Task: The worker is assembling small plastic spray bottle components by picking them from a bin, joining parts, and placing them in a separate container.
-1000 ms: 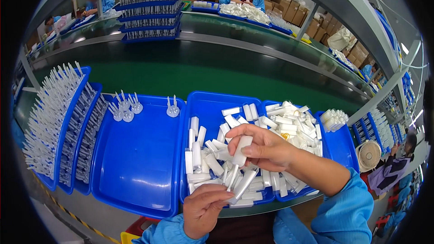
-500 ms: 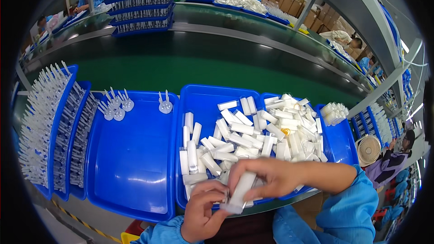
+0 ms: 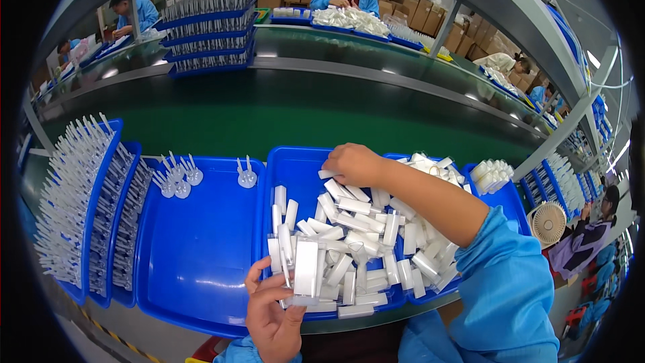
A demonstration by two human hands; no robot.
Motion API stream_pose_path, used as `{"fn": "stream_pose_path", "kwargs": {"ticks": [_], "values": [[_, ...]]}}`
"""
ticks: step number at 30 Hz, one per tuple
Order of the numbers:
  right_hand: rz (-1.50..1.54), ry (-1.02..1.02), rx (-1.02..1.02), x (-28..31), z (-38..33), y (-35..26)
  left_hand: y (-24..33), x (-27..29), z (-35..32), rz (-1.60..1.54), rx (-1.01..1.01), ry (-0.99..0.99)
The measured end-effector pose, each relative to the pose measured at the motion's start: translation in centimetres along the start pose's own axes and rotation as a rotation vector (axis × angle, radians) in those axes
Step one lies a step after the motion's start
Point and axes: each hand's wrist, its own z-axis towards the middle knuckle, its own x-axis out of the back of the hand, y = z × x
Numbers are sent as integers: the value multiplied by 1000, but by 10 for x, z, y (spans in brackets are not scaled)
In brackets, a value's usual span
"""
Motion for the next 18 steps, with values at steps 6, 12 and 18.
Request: {"fn": "stream_pose_path", "kwargs": {"ticks": [6, 12, 18], "values": [[373, 319, -155, 3, -2, -20, 16, 9, 10, 325, -163, -117], [1679, 66, -338, 45, -47, -87, 2, 0, 2, 168, -50, -115], [2052, -64, -335, 57, -65, -109, 5, -5, 7, 172, -112, -161]]}}
